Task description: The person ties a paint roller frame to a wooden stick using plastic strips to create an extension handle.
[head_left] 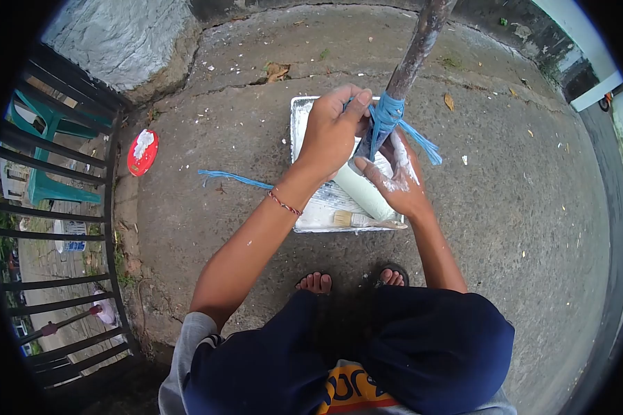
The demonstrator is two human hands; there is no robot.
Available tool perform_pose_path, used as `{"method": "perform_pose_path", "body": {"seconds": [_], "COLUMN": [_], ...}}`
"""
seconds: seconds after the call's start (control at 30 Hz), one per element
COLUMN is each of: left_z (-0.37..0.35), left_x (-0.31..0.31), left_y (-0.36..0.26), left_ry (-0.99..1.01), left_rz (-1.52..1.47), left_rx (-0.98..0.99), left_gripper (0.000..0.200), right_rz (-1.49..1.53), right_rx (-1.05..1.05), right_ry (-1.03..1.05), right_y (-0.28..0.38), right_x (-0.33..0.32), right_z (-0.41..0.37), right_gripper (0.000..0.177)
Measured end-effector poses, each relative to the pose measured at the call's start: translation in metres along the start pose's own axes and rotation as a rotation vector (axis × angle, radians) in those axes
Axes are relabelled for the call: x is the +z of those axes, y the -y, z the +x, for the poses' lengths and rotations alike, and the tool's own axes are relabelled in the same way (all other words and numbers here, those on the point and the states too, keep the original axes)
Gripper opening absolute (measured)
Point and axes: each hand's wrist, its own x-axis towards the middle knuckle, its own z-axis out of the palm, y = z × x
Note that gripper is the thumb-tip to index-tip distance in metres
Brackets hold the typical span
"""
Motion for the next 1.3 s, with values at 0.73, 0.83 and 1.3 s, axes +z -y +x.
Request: {"method": "perform_pose_path", "body": {"seconds": [0.73, 0.83, 1.3], "left_z": [0.012, 0.012, 0.012], "left_x": [-0.007, -0.01, 0.005], "left_y": [-0.053, -0.057, -0.099], "left_ry": [0.108, 0.076, 0.328], "left_rz": [0.962, 0.685, 0.574], "left_rx": [0.568, 0.339, 0.188], "left_gripper": [0.035, 0.038, 0.047], "right_rz": [0.304, 0.233, 0.232], "right_rx": [0.225, 0.207, 0.126], "right_ry": [-0.304, -0.27, -0.182], "right_y": [-0.016, -0.014, -0.007], "right_x": [0.035, 0.038, 0.042], "right_z": [0.021, 0.022, 0.003], "right_gripper": [0.013, 0.012, 0.012]}}
